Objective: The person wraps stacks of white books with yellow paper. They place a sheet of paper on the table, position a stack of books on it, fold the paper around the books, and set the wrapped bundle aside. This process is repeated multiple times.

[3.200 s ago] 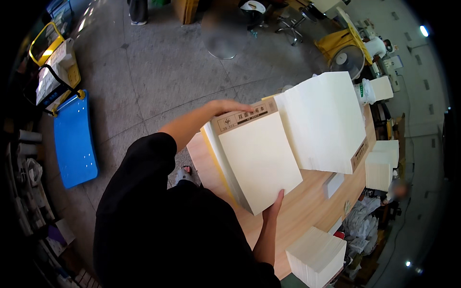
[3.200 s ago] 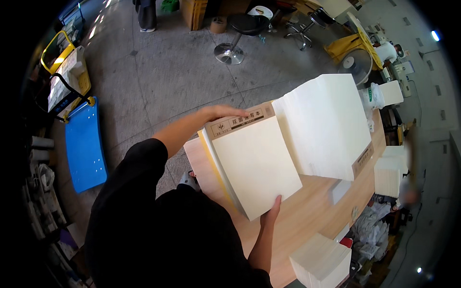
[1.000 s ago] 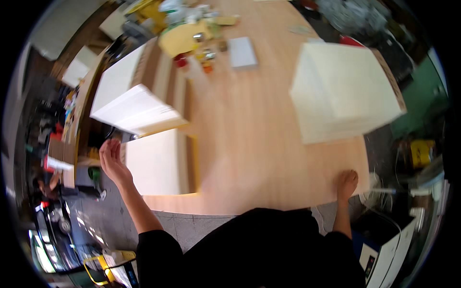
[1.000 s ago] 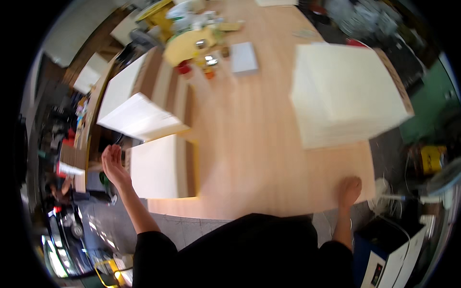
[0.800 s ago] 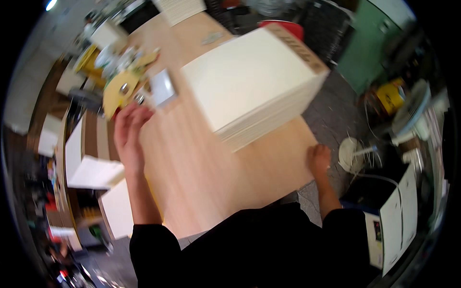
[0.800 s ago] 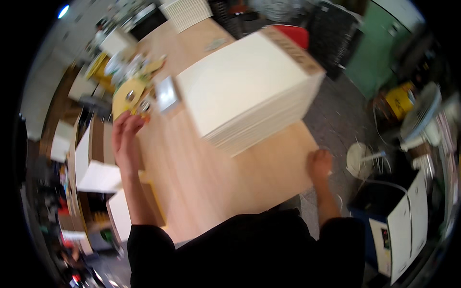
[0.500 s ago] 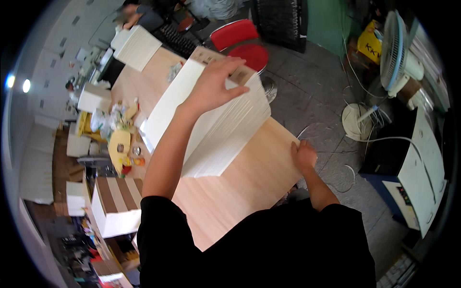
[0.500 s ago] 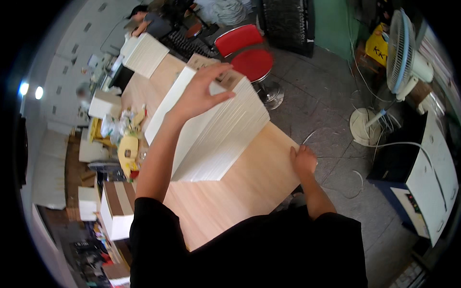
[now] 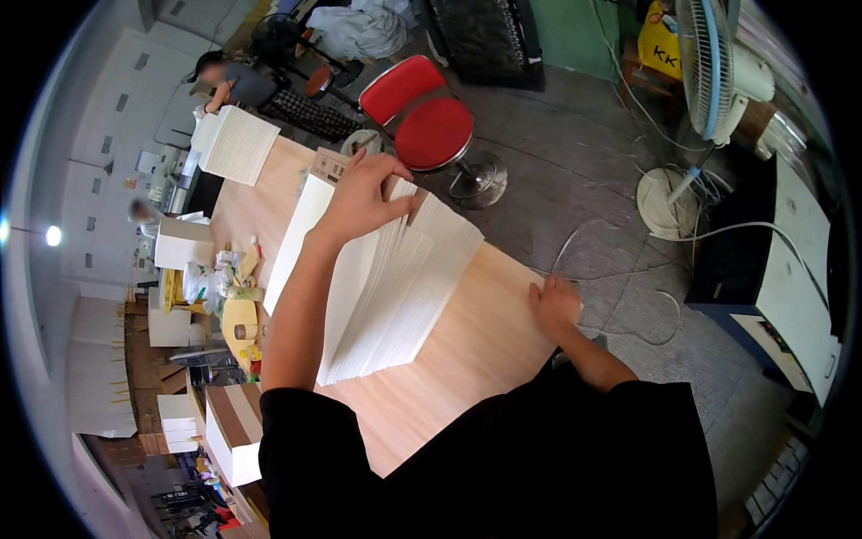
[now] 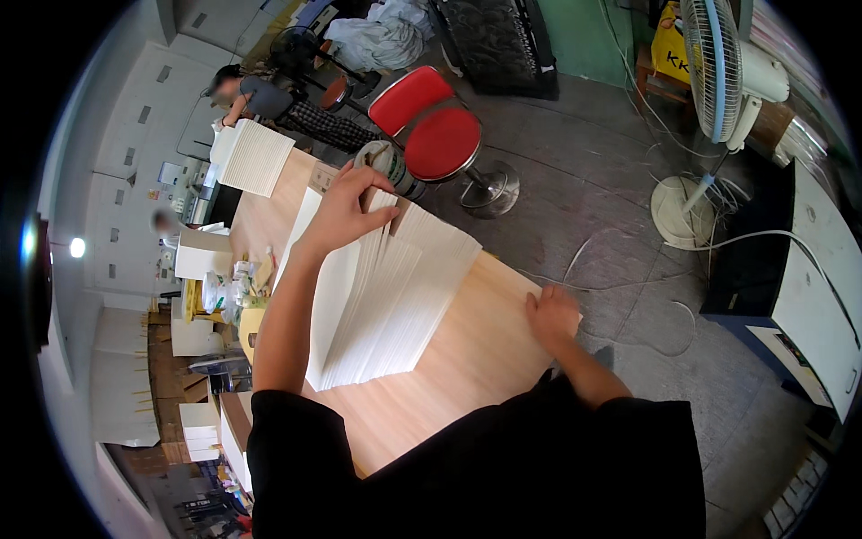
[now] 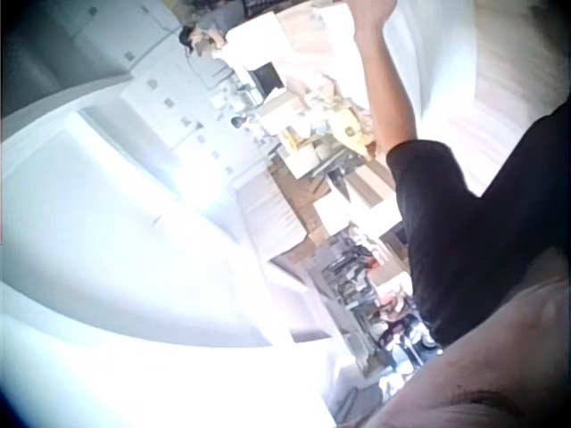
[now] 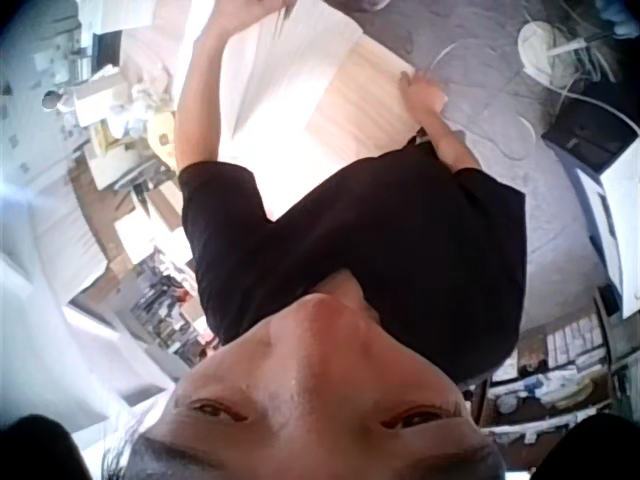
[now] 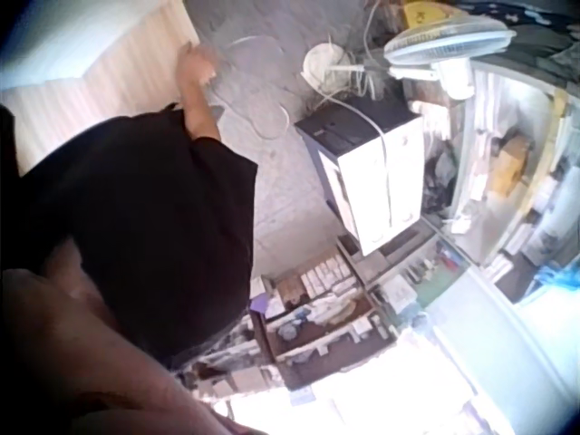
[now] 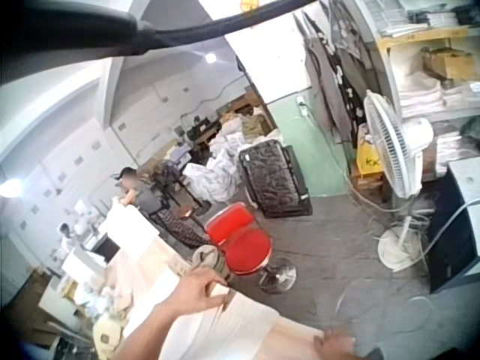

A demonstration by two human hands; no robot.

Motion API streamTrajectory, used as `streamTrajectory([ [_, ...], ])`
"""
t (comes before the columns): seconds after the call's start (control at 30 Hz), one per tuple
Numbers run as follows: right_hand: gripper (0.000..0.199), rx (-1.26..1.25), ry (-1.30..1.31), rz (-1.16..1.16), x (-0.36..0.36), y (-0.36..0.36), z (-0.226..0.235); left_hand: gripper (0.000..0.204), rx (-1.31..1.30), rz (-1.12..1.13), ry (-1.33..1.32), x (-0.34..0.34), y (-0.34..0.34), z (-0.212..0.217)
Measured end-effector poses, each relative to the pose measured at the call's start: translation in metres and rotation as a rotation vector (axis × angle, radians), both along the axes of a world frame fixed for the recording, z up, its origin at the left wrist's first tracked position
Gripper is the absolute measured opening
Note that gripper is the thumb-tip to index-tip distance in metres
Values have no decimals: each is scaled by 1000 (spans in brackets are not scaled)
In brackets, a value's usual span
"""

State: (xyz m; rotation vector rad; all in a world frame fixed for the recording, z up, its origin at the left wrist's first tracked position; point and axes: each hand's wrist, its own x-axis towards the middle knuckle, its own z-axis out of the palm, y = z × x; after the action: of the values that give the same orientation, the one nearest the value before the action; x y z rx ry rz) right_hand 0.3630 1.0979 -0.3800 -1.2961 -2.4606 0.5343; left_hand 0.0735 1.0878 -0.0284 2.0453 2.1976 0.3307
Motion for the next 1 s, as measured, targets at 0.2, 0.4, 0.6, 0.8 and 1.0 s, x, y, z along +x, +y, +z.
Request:
streamTrajectory([
  [0.2,37,56,-22,27,3,2,7,23,-46,-27,-48,6,1,17],
  [0.4,39,15,-57,30,4,0,9,20,-230,-92,13,6,16,26],
  [0.6,39,-6,-12,33,4,1,8,33,-453,-79,-15,6,35,17],
  [0.8,38,-1,-6,25,4,2,5,40,-645,-62,172,15,49,15],
  [1.0,37,2,2,25,4,2,4,44,-684,3,167,24,54,22],
])
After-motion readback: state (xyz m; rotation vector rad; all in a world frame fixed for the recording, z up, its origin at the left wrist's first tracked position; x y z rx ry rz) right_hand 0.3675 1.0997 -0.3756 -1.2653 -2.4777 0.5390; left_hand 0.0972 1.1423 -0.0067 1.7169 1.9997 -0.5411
